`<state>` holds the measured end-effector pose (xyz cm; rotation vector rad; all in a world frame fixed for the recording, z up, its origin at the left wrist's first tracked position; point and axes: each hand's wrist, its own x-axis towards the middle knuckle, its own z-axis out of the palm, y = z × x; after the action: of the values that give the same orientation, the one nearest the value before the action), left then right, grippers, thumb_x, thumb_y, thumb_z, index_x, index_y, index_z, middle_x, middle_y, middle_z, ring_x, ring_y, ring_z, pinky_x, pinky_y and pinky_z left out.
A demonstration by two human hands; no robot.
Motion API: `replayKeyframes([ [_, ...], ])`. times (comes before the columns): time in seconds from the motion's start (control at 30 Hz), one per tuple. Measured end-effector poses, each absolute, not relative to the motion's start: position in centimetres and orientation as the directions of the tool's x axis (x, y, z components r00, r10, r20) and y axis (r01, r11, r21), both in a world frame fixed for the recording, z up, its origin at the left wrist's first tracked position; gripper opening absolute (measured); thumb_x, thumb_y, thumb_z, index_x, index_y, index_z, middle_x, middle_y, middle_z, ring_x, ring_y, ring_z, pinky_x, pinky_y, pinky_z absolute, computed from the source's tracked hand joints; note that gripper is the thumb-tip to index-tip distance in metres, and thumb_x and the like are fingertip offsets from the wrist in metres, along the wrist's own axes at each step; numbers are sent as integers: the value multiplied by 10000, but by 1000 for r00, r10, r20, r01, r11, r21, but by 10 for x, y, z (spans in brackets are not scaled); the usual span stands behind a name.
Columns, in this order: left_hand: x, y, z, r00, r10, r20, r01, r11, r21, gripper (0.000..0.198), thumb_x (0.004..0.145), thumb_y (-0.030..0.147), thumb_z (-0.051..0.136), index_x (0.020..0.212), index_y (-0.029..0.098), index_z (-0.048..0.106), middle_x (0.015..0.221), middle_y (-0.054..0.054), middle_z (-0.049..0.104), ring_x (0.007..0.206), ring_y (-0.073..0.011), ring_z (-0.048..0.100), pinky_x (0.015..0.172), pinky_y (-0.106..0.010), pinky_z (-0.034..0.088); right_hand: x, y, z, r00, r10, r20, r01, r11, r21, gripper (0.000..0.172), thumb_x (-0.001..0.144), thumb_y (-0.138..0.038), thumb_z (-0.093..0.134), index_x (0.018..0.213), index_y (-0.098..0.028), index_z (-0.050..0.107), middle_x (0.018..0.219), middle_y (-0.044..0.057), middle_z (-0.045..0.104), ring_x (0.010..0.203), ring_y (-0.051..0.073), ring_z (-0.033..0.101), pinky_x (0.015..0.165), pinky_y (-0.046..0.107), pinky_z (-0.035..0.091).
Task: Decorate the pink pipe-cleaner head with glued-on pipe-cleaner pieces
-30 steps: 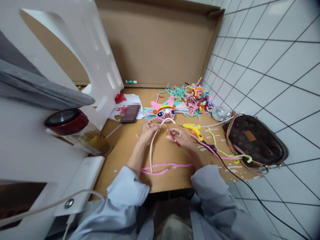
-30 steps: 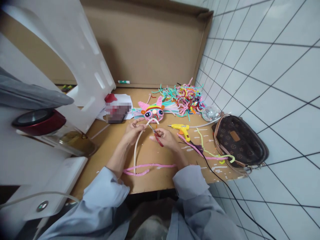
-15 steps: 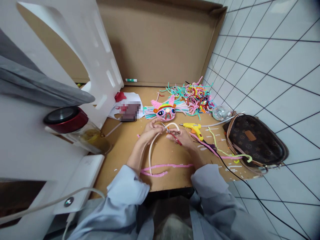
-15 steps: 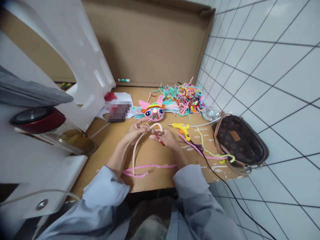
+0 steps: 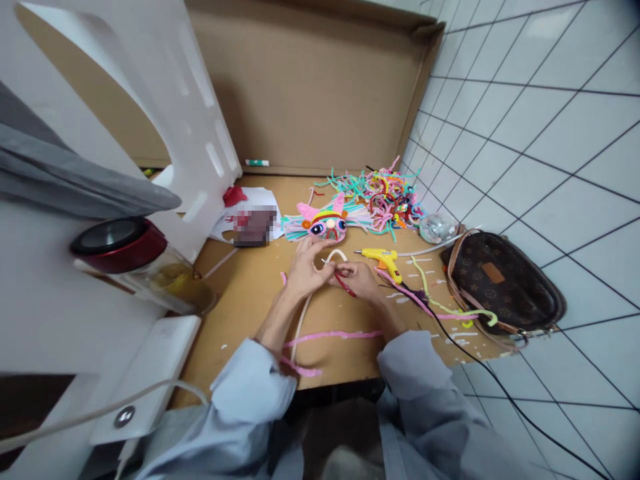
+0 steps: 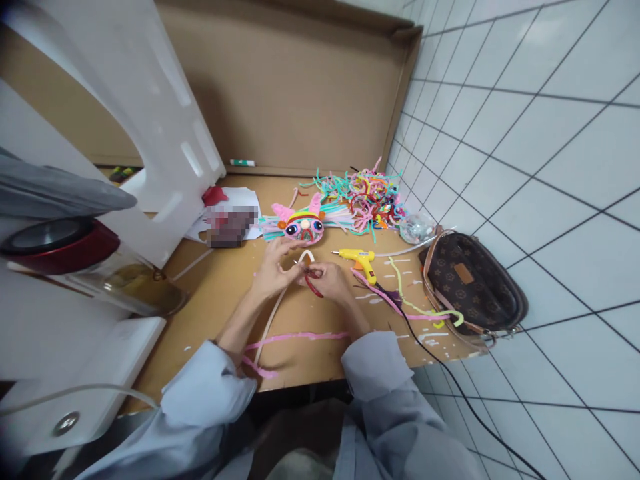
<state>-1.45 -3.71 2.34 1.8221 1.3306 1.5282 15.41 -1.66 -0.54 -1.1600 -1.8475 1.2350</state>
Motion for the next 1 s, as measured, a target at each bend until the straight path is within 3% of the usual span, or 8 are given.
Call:
replayKeyframes([
  [0.1,-14,-34,18,11,864,503,427,-459,779,236,746,267,736,969,263,812,859,-51,606,917,-244,569,918,-399,457,154,-20,0,-414,910,-5,375,166,-912,454,625,-602,808,671,-163,698,548,-62,427,560,80,360,544,215,298],
  [0.23,-15,-33,14,-28,874,485,390,-437,811,148,828,265,677,854,259,823,701,-37,562,808,-231,558,862,-375,453,153,-24,9,-428,903,-36,407,158,-900,463,613,-611,797,644,-165,677,543,-69,393,553,72,317,538,219,259],
  [0.4,-13,-35,16,-100,878,468,326,-416,849,162,852,270,668,813,245,824,690,-50,638,754,-225,572,829,-351,448,154,-23,4,-393,919,-6,424,176,-889,442,641,-612,792,650,-178,706,503,-71,374,520,77,295,514,236,212],
  [0.53,-13,-38,18,-218,870,442,277,-379,883,121,827,275,713,768,233,809,687,-38,660,744,-211,600,815,-326,465,155,-22,0,-380,925,17,475,211,-854,378,705,-553,784,734,-177,768,506,-59,474,503,87,357,522,244,249],
  [0.7,-19,-36,16,-523,702,484,245,-419,874,248,916,402,636,850,212,782,936,-57,754,912,-203,675,882,-307,493,157,-24,7,-300,954,17,726,240,-645,208,776,-376,785,899,-209,795,736,17,730,681,168,612,615,253,359],
  [0.83,-21,-31,13,-636,632,442,186,-431,883,317,909,480,638,876,191,767,910,-53,753,874,-180,680,826,-275,511,157,-24,13,-265,961,74,851,269,-452,251,837,-223,704,1085,-209,739,1061,82,775,955,226,682,754,280,431],
  [0.93,-22,-32,16,-515,794,324,-3,-380,925,377,817,555,721,816,180,756,781,-48,729,662,-140,622,652,-252,500,157,-25,17,-232,972,41,893,230,-386,260,857,-212,676,1112,-166,693,1065,105,759,961,231,678,761,283,430],
  [1.0,-22,-36,21,-161,976,145,-182,-173,968,428,702,590,808,776,172,753,686,-54,706,538,-124,572,548,-250,473,158,-27,21,-190,982,-4,920,177,-349,261,859,-234,680,1106,-150,678,1014,113,754,928,239,673,722,283,414],
])
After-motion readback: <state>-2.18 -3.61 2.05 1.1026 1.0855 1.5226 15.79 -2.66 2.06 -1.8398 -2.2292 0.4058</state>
